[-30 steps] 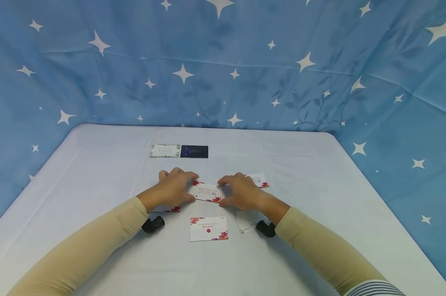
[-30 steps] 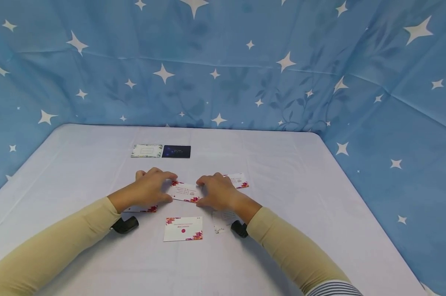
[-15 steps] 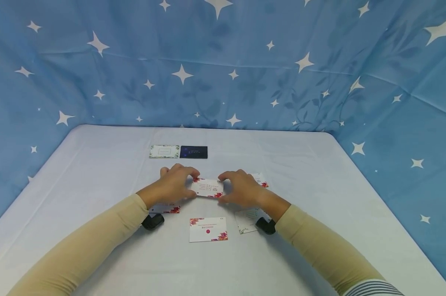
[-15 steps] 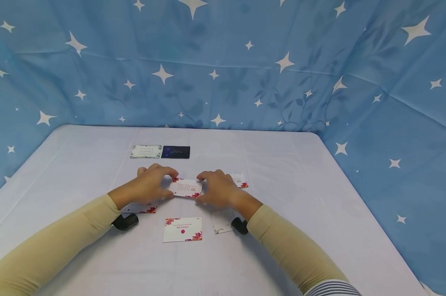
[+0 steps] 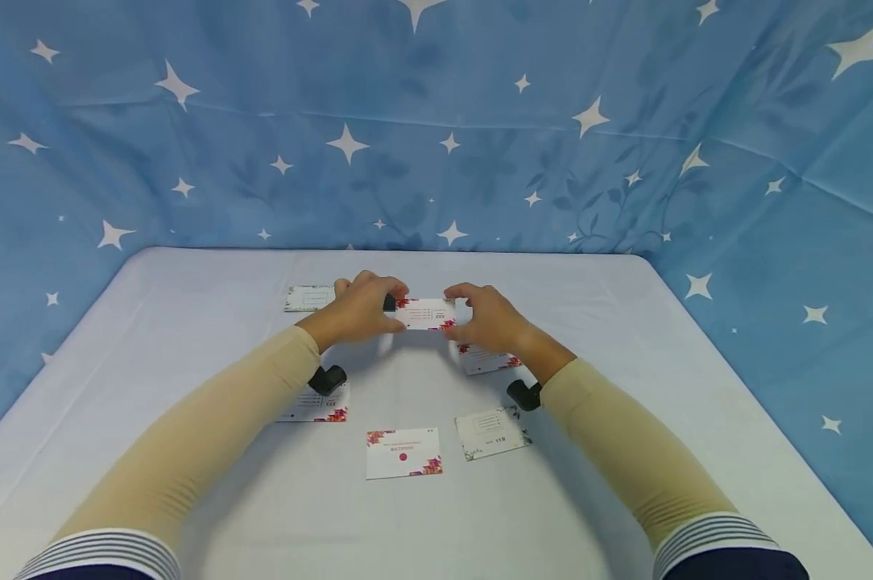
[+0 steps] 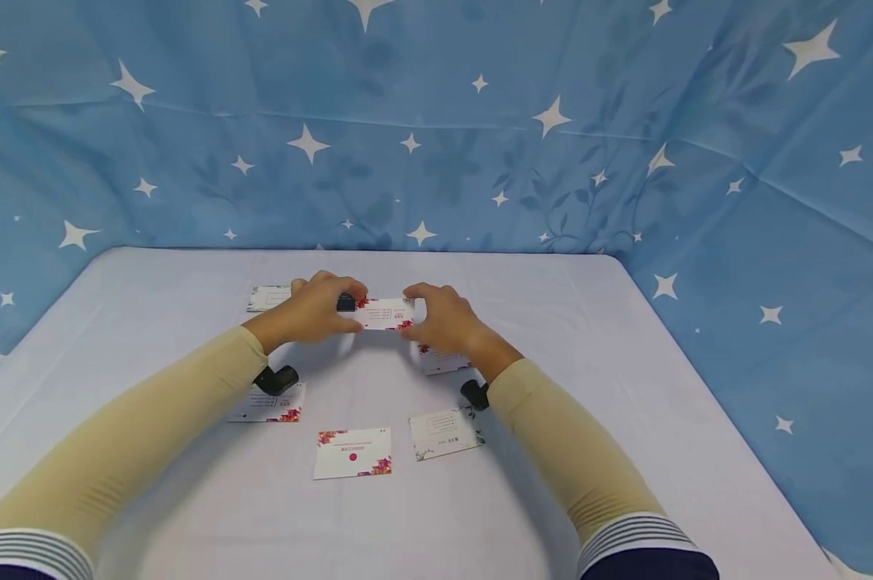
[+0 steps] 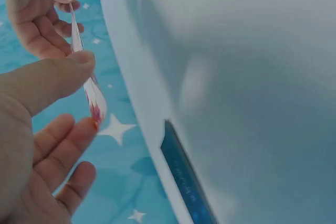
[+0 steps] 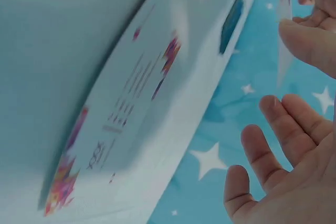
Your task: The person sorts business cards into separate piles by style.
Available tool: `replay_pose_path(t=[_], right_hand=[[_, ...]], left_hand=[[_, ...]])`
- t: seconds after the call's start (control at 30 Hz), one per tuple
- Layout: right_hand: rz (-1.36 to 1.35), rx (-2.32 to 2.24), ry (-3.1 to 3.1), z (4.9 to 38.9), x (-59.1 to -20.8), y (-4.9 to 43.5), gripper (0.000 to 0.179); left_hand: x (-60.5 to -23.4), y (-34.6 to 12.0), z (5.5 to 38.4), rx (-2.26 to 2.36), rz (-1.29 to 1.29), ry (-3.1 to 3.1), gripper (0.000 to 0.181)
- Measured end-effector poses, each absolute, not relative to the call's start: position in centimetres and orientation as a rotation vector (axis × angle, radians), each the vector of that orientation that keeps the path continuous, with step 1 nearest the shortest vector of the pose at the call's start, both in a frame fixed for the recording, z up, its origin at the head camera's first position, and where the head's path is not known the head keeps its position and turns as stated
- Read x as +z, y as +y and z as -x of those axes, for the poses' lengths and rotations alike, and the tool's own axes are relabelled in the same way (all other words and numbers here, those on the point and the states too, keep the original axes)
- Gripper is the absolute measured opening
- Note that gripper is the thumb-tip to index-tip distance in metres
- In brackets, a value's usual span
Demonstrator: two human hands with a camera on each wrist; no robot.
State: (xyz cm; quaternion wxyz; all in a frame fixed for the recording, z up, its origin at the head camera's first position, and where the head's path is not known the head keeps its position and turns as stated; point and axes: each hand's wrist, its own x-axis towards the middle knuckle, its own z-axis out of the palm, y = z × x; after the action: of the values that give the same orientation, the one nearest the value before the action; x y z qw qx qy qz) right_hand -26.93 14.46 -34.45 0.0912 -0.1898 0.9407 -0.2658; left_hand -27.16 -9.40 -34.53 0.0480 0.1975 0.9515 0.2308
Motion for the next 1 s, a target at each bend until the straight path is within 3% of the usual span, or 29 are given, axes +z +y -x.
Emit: replay_pose_path(t=[0.47,1.0], right_hand=[[0.375,-0.741,2.76,32.6,-35.9,14.7,0.062],[0.207,-0.829,2.644,34.2,-37.4,14.0,0.062]], left_hand=[[-36.6,-7.2,32.3,0.778,-0.431,2.837,0.059],[-37.0,-7.3,33.2,0.607,-0.369,2.817,0.056]])
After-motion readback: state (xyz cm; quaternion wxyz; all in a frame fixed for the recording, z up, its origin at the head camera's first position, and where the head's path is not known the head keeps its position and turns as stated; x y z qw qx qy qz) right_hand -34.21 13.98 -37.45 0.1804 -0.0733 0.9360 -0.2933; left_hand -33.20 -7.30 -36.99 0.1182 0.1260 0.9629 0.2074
